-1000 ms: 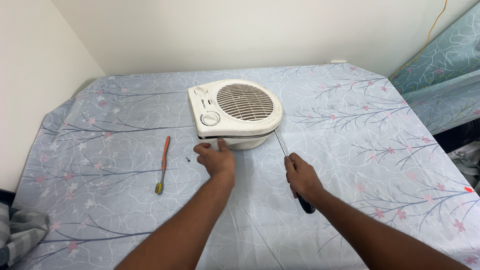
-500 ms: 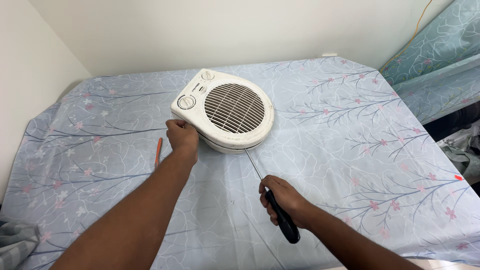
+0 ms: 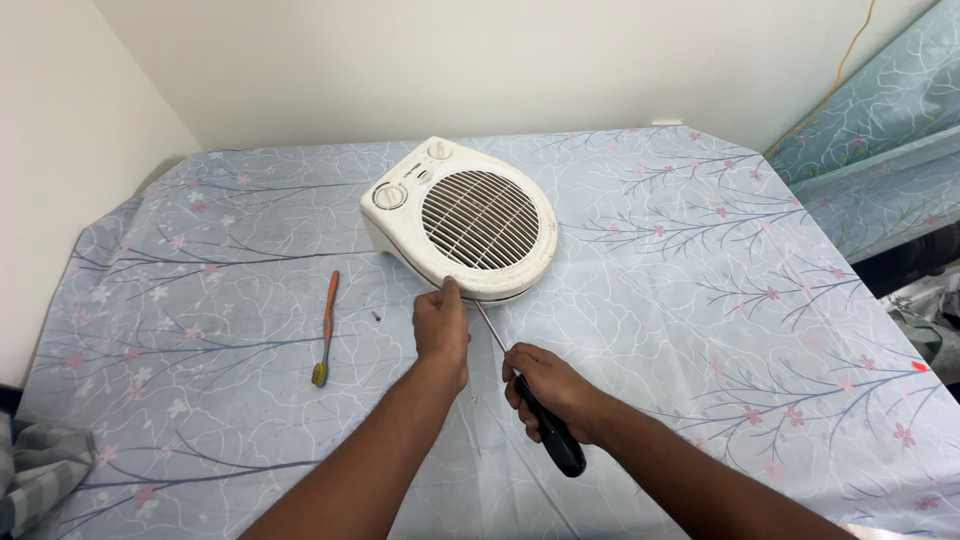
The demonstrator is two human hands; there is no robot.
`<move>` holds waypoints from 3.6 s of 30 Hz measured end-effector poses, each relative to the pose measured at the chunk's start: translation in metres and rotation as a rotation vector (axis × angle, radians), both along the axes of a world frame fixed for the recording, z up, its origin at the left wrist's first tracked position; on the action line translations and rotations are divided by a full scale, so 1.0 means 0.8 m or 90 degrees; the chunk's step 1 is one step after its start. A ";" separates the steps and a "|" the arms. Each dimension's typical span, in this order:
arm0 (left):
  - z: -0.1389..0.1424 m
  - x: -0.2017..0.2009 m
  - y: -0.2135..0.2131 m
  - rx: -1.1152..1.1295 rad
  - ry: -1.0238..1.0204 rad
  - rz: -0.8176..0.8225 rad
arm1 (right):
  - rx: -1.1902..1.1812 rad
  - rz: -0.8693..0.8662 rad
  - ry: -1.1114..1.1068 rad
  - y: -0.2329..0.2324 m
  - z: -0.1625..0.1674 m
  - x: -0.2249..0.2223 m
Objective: The person unscrews and removes the front cover of a small white fan heater, lifts off the rear grille, removes the fan blades and internal motor parts, and lays the screws and small components on the bed. They then gather and sort the loose screws and use a brush to clean dust from the fan's interior.
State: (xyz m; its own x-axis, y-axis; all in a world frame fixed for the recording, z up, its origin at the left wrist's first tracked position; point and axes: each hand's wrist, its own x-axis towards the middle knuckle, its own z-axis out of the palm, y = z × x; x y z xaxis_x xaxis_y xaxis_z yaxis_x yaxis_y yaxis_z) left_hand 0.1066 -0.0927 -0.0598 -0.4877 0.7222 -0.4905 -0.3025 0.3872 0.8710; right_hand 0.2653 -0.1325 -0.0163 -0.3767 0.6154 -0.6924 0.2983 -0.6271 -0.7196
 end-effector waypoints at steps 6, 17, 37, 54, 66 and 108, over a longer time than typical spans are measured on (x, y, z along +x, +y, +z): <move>0.033 -0.002 0.010 -0.034 -0.130 -0.030 | -0.018 -0.048 0.010 -0.005 0.004 -0.015; 0.041 -0.015 0.043 -0.071 -0.223 0.038 | -0.030 -0.161 0.092 -0.029 0.022 0.004; 0.072 -0.030 0.051 -0.115 -0.149 0.090 | 0.188 -0.060 -0.166 -0.033 -0.028 0.077; 0.033 -0.042 0.065 -0.024 -0.193 0.078 | 0.446 0.048 -0.631 0.010 -0.099 0.110; 0.053 -0.049 0.049 -0.014 -0.134 0.020 | 0.988 0.143 -0.423 0.104 -0.011 0.024; 0.012 -0.062 0.050 -0.029 0.079 -0.053 | 0.963 -0.066 -0.099 0.219 0.070 0.039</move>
State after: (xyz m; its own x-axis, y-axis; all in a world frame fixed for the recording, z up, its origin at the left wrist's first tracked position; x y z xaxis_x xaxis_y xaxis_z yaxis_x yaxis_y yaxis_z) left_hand 0.0567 -0.0527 -0.0504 -0.4859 0.7412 -0.4631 -0.1591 0.4461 0.8808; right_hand 0.2964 0.0425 0.0400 -0.2732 0.7782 0.5654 0.4315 0.6245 -0.6510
